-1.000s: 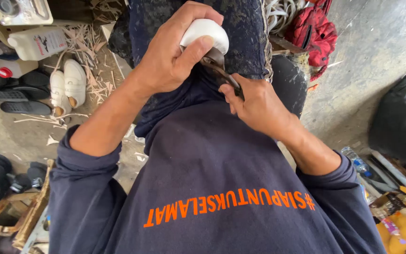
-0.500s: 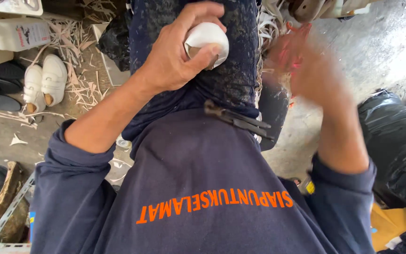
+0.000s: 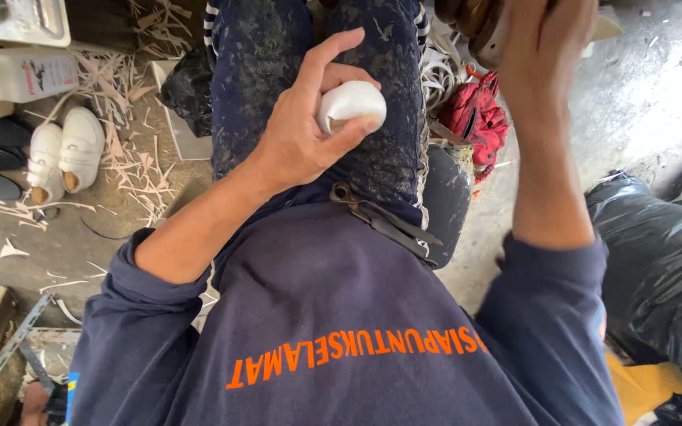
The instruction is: Lasting a shoe by pulling leather over a last and hammering it into place
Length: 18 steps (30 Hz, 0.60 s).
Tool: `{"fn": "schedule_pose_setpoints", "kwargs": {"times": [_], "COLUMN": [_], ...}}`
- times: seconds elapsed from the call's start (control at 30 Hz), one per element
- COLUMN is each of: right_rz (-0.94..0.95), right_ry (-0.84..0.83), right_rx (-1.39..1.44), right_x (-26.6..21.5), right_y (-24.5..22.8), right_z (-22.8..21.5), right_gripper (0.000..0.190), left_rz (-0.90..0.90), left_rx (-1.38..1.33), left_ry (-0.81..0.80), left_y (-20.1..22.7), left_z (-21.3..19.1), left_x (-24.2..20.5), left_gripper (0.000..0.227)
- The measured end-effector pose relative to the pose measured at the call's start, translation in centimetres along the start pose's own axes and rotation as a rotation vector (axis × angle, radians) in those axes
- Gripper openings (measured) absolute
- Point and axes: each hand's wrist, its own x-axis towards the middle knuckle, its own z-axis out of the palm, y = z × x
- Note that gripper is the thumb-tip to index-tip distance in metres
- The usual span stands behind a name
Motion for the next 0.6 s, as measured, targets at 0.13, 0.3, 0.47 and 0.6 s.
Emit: {"fn": "schedule_pose_setpoints", "kwargs": {"times": [0.13, 0.3, 0.47, 0.6], "right_rz": [0.163, 0.143, 0.087, -0.018], "right_ry": [-0.435, -0.459, -0.705, -0.537], "right_rx": [0.119, 0.069, -0.136, 0.107], "right_x": [-2.2, -4.1, -2.3, -3.0], "right_y": [-9.9, -11.1, -11.2, -10.3], "right_z": [-5.6, -7.3, -6.7, -5.9], "right_gripper": [0.018, 0.020, 0.046, 0.036], "left_rz": [0.033, 0.048, 0.004, 0.003], "left_rx": [0.029, 0.043, 0.070, 0.100], "left_ry": [-0.019, -0.014, 0.001, 0.000], "left_y": [-0.3, -0.6, -0.4, -0.6], "left_z": [0.7, 1.0, 0.9, 0.7], "left_x": [0.1, 0.0, 0.1, 0.2], "left_gripper": [0.071, 0.074, 0.076, 0.074]}}
